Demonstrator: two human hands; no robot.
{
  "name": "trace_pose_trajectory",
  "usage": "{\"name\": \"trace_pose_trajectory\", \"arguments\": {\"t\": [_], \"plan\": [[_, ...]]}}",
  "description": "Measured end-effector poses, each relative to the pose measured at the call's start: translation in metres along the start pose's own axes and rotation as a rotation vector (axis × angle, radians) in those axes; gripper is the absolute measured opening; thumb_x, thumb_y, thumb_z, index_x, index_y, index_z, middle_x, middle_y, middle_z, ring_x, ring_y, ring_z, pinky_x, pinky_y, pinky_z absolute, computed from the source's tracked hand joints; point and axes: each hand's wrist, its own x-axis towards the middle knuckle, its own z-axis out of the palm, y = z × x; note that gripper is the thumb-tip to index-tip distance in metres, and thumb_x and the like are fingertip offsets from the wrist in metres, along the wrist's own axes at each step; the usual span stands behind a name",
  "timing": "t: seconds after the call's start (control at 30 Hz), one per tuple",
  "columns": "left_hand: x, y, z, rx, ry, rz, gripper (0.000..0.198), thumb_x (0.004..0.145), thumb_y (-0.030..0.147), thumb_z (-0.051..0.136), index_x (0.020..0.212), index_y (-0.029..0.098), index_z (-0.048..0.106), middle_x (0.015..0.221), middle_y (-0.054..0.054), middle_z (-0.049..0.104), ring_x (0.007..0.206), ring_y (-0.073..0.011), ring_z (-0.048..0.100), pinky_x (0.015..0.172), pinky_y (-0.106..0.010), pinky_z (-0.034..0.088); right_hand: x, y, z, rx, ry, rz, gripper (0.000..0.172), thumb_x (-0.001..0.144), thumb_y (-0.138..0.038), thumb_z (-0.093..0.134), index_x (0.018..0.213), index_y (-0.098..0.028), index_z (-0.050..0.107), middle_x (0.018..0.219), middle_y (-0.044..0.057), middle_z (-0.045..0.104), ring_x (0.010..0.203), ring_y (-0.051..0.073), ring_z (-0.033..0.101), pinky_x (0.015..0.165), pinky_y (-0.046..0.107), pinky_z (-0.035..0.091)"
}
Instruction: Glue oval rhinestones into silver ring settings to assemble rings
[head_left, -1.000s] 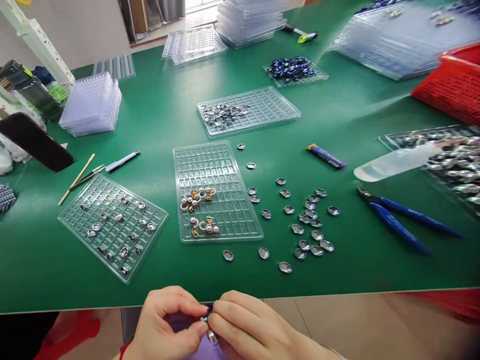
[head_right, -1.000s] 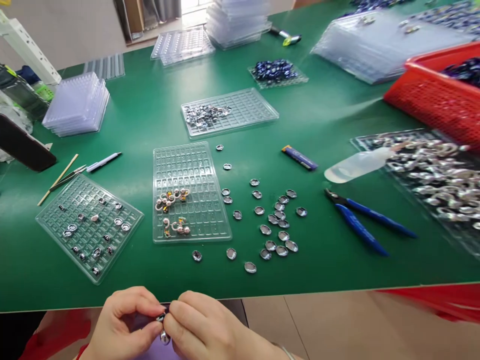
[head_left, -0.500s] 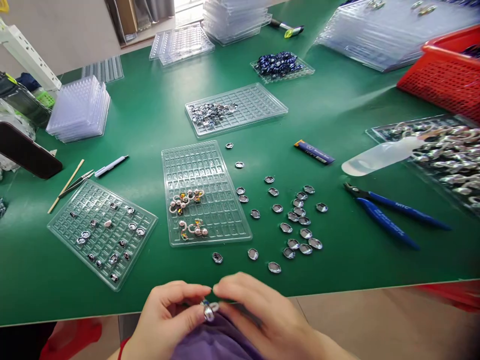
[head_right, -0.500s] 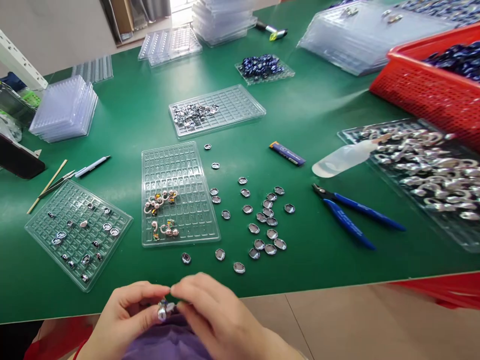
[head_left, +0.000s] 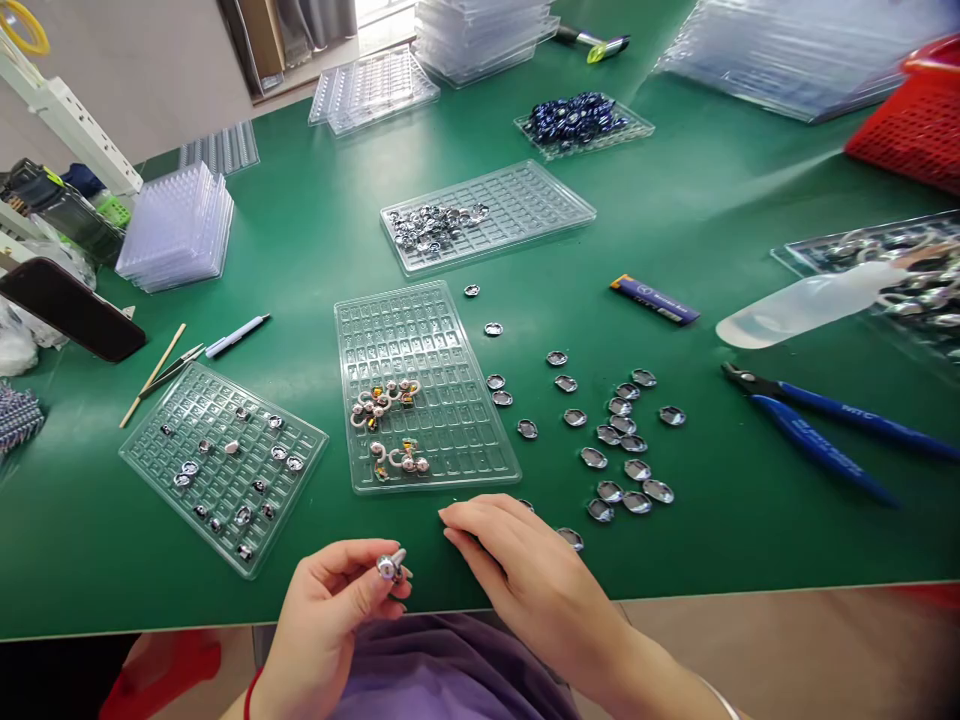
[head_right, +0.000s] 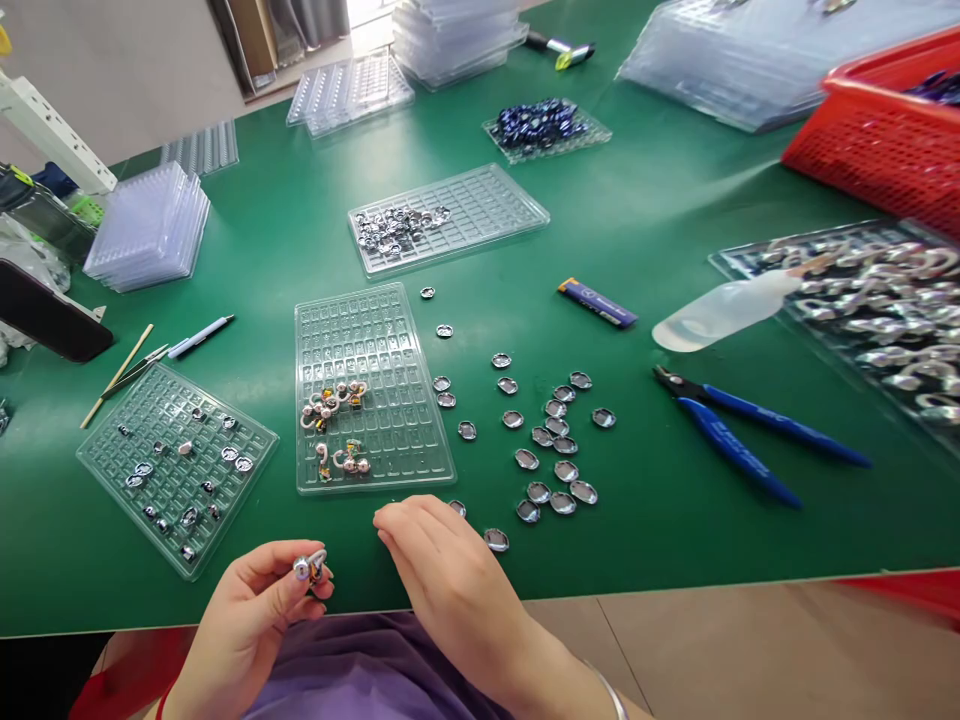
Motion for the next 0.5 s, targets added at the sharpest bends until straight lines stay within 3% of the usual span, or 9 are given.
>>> {"name": "trace_pose_trajectory", "arguments": {"t": [0.27, 0.4, 0.5], "plan": [[-0.001, 0.000, 0.001, 0.015, 0.007, -0.002, 0.031, 0.054, 0.032, 0.094, 0.078, 0.018, 0.082, 0.072, -0.006, 0.078, 0.067, -0.0148, 0.071, 0.060, -0.019, 0.057, -0.009, -0.008, 0.001, -0.071, 0.062, -0.082, 0.025, 0.091, -0.001, 0.046, 0.107, -0.014, 0.061, 0.090, 0.008, 0.074, 0.083, 0.019, 0.068, 0.073, 0.035, 0.059], [-0.001, 0.002, 0.006, 0.045, 0.092, 0.060, 0.034, 0.049, 0.034, 0.096, 0.076, 0.018, 0.082, 0.069, -0.006, 0.078, 0.065, -0.0150, 0.070, 0.059, -0.018, 0.057, -0.018, -0.008, -0.001, -0.101, 0.080, -0.141, 0.031, 0.091, 0.000, 0.042, 0.113, -0.010, 0.062, 0.101, 0.012, 0.075, 0.093, 0.020, 0.070, 0.079, 0.033, 0.061], [-0.001, 0.004, 0.011, 0.078, 0.154, 0.090, 0.038, 0.044, 0.038, 0.096, 0.073, 0.018, 0.081, 0.067, -0.005, 0.078, 0.063, -0.0157, 0.071, 0.059, -0.018, 0.057, -0.022, -0.001, -0.011, -0.052, 0.153, -0.080, 0.032, 0.090, 0.001, 0.046, 0.115, -0.012, 0.061, 0.101, 0.010, 0.074, 0.095, 0.017, 0.070, 0.082, 0.029, 0.061]]}}
